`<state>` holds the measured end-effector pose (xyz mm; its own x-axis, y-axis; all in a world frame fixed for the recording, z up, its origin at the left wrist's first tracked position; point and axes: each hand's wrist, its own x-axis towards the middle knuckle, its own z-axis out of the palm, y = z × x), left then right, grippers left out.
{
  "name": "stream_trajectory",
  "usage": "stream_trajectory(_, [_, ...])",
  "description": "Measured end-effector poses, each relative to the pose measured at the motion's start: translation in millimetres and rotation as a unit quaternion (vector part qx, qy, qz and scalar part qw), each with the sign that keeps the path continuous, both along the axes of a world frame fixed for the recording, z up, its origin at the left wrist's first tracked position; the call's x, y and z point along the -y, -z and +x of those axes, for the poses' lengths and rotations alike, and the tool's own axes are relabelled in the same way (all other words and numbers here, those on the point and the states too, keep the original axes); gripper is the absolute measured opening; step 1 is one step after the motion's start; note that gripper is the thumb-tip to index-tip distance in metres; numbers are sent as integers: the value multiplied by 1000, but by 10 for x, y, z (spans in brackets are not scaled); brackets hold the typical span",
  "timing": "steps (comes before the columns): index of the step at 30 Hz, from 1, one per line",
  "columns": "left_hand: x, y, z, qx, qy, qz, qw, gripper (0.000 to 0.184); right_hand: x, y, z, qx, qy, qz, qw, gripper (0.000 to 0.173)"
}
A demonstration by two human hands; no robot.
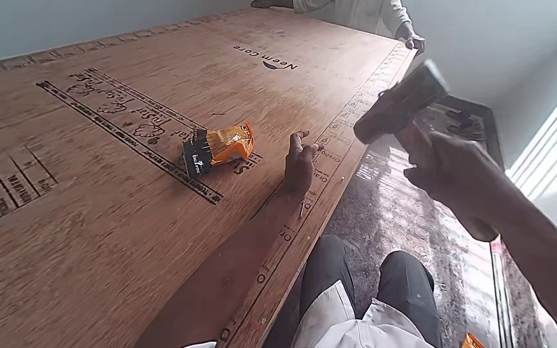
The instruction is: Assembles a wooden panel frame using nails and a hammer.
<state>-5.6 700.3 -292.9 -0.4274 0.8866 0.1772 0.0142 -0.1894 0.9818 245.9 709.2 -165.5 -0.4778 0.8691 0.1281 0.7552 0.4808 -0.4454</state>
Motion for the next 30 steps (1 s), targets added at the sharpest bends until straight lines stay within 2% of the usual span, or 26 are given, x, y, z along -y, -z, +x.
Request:
stream_trajectory(2, [16,-7,16,-4,0,-5,1000,47,28,-214,44,-139,9,108,984,18])
stream_trajectory(3, [17,-12,17,-9,-1,-5,1000,47,7,-270,21,-200,17,128,971,22])
stream_trajectory(4, [21,-15,16,-9,-4,-5,1000,46,-9,-259,-21,-235,16,132,963,23])
stream_trajectory(5, [32,-10,13,-9,-5,-6,1000,47,-4,-166,-61,-226,10,130,965,21])
stream_trajectory(6, [32,-12,4,-8,-7,-5,1000,46,-5,-16,-95,-156,-2,118,981,18])
stream_trajectory(7, [33,-9,6,-7,-9,-5,1000,46,-9,165,-120,-34,-18,63,997,14])
stream_trajectory(8, [33,-5,11,-10,-8,-5,1000,47,-34,326,-168,118,-31,-19,992,10])
stream_trajectory(9, [29,-7,18,-14,-5,-5,1000,47,-73,427,-227,228,-37,-82,969,9])
stream_trajectory(10, [30,-5,25,-15,-3,-6,1000,47,-96,440,-247,282,-39,-106,953,7])
stream_trajectory(11, [3,-27,4,-11,-8,0,1000,46,-128,347,-264,291,-42,-90,951,5])
stream_trajectory(13, [35,-2,3,-6,-6,-8,1000,47,-20,182,-200,205,-37,-43,977,13])
stream_trajectory(15, [15,-9,2,1,-5,-5,1000,48,80,-85,-131,42,-26,40,998,16])
stream_trajectory(18, [26,-15,11,6,-5,-1,1000,47,111,-218,-137,-168,-19,137,976,19])
stream_trajectory(19, [30,-15,9,8,-4,0,1000,46,88,-145,-159,-180,-18,140,973,20])
stream_trajectory(20, [33,-8,4,9,-4,-1,1000,46,77,-6,-159,-134,-12,120,984,18])
stream_trajectory(22, [25,-7,-17,8,-13,2,1000,46,6,295,-203,92,-7,-12,996,12])
stream_trajectory(23, [28,7,-8,5,-13,-1,1000,46,-43,451,-207,181,-3,-78,980,10])
stream_trajectory(24, [38,22,4,7,-5,-6,1000,46,-64,561,-148,218,6,-117,969,9])
stream_trajectory(26, [4,-9,-37,21,-6,3,1000,46,-92,660,-9,202,25,-127,971,10])
stream_trajectory(28, [16,2,-40,31,1,9,999,44,61,986,267,89,63,-163,981,16])
stream_trajectory(30, [32,10,-37,18,3,18,1000,40,215,1502,622,-63,92,-226,968,18])
